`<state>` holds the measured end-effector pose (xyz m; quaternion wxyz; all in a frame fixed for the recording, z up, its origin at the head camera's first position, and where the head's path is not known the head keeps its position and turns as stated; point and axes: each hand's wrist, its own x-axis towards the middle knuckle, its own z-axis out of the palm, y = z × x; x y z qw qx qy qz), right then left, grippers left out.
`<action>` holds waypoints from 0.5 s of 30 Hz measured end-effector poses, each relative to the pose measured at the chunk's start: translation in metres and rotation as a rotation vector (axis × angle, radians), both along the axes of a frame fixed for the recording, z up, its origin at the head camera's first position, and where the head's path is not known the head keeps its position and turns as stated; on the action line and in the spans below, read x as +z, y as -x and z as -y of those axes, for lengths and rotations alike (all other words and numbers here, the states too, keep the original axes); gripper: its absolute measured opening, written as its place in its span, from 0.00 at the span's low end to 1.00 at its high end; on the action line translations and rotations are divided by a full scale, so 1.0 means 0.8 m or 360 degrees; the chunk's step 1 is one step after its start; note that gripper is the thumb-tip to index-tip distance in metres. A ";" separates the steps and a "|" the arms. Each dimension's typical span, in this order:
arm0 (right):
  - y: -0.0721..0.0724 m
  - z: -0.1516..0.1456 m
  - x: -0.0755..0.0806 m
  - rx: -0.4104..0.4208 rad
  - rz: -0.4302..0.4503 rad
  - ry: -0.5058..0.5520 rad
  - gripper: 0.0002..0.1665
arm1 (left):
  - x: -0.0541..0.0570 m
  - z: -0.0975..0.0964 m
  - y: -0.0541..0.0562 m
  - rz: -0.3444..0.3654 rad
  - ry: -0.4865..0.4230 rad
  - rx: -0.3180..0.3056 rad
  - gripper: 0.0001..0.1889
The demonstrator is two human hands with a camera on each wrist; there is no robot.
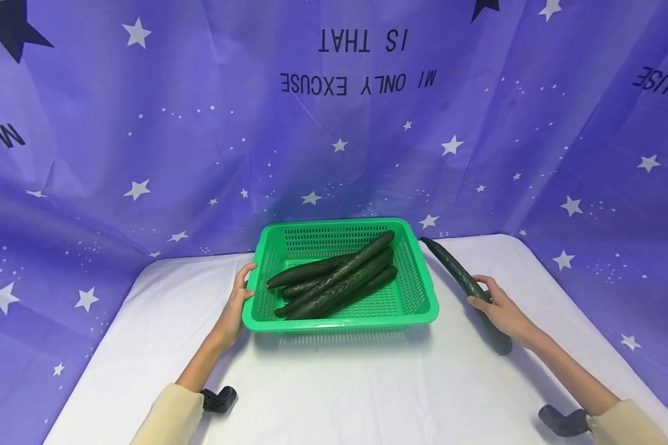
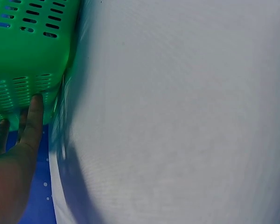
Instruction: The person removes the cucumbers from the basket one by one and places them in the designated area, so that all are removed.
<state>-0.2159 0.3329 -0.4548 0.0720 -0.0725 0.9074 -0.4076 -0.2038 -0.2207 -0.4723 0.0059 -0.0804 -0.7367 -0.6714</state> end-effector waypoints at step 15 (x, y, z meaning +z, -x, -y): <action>0.007 0.004 -0.016 -0.0111 -0.0056 0.0014 0.37 | 0.004 -0.001 -0.001 0.0028 0.0005 0.0000 0.34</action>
